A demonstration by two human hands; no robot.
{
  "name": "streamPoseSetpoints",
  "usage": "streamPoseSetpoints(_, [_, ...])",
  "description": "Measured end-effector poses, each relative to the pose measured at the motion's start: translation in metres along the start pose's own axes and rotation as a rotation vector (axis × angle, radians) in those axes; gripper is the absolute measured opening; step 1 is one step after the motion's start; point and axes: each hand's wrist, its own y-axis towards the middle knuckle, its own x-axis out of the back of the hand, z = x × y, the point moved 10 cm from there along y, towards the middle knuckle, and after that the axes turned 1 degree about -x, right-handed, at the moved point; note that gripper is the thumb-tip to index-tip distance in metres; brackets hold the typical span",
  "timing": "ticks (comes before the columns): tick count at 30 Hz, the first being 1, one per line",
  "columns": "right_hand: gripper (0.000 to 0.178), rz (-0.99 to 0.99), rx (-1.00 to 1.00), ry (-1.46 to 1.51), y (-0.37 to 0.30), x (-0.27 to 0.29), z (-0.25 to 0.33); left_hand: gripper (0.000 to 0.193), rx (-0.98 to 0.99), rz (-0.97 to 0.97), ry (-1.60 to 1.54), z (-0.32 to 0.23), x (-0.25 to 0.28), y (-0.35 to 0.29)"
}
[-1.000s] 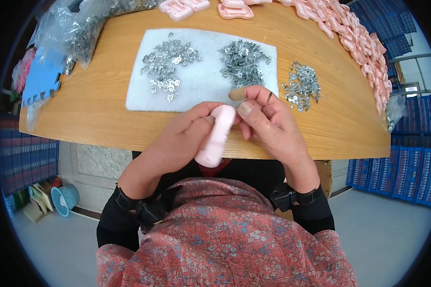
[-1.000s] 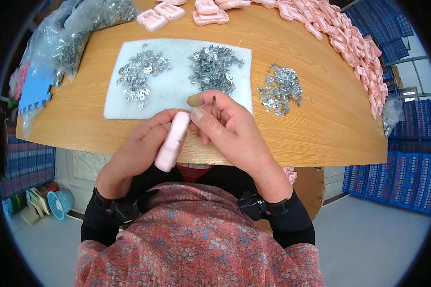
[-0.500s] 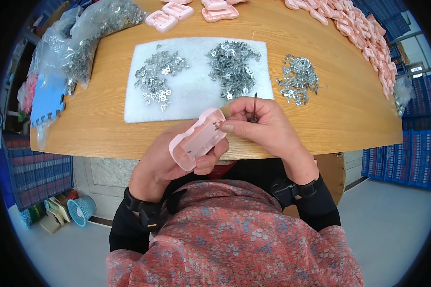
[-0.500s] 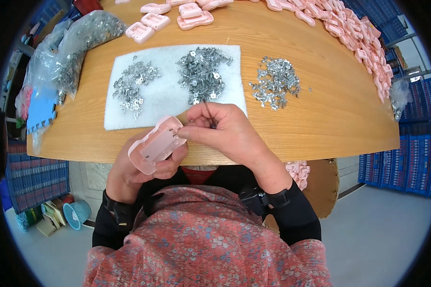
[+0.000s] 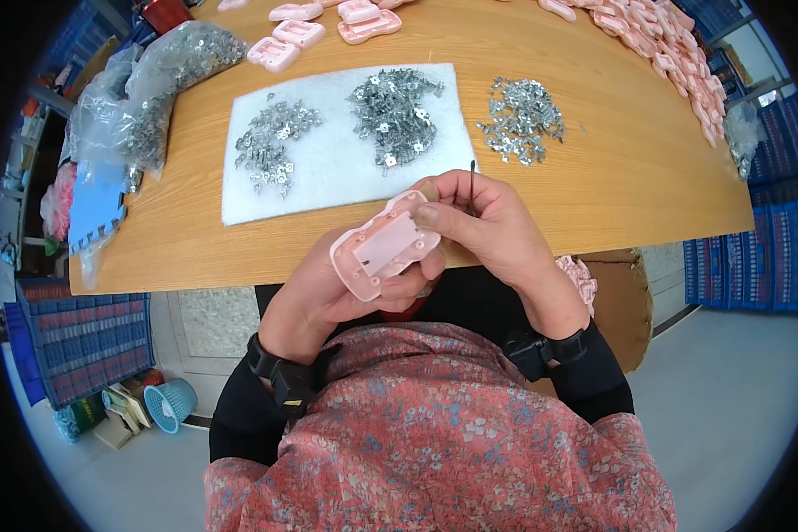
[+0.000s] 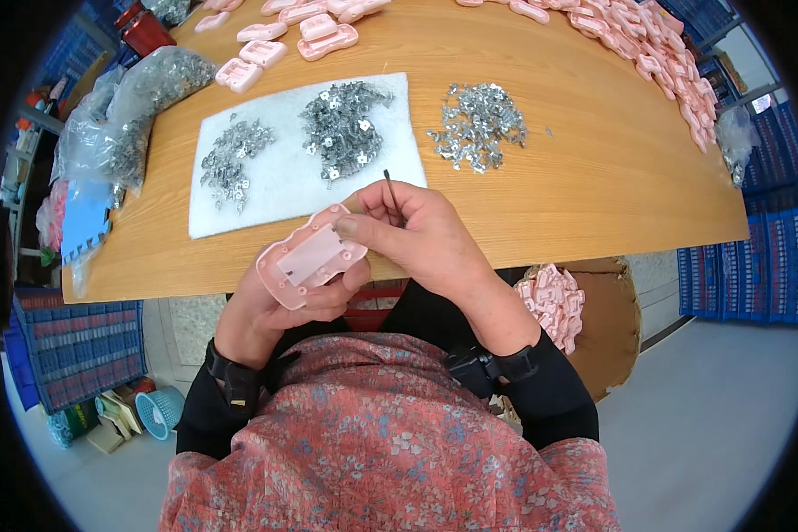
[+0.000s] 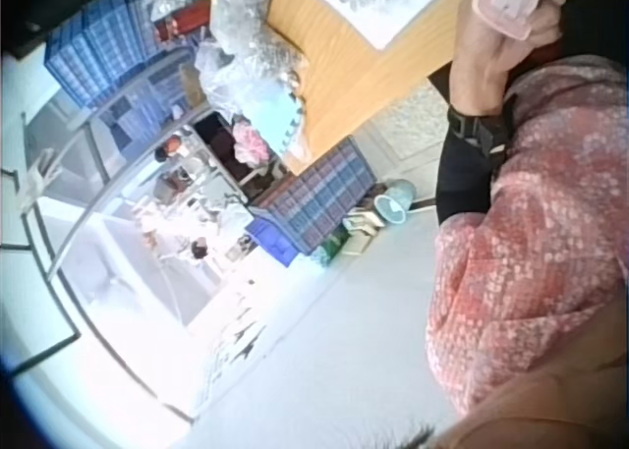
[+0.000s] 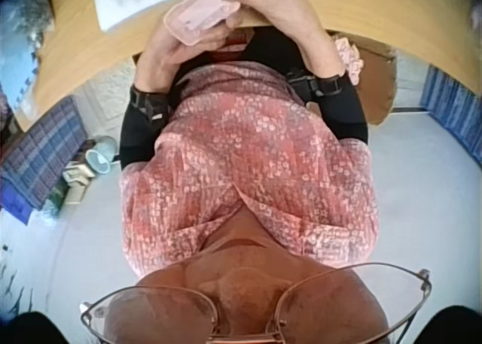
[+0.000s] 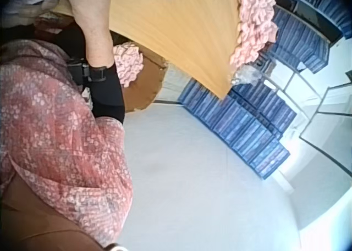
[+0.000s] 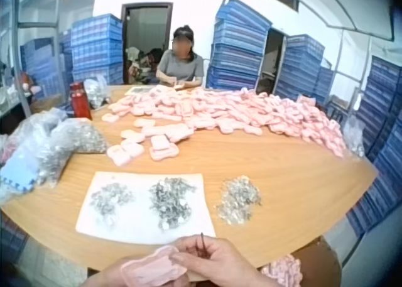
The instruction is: The person assembles small pink plastic housings by inserting metal components into slots using a thin metal tool. They repeatedly pick up housings, insert parts, and place the assembled units on the table. The workspace includes piles of metal parts and finished pink housings.
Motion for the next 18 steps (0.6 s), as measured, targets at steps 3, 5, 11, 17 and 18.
streamPoseSetpoints(3, [0.024, 0.002, -0.043, 0.124, -0.025, 0.004, 0.004, 0.043, 0.066, 0.096, -0.027, 0.011, -0.02, 0.012])
streamPoseSetpoints(5, [0.026, 0.01, -0.029, 0.124, -0.042, 0.017, 0.006, 0.043, 0.097, 0.111, 0.112, 0.023, -0.019, 0.021])
streamPoseSetpoints(11, [0.026, -0.361, -0.116, -0.102, -0.147, 0.16, -0.021, 0.053, 0.241, -0.111, 0.551, 0.019, -0.033, 0.028])
streamPoseSetpoints(17, [0.027, -0.976, -0.026, -0.62, -0.311, 0.333, -0.086, 0.043, 0.098, -0.15, 0.841, -0.039, -0.036, 0.022])
streamPoseSetpoints(18, [0.026, -1.137, 0.079, -0.84, -0.335, 0.355, -0.096, 0.041, 0.086, -0.232, 0.983, -0.054, -0.039, 0.025])
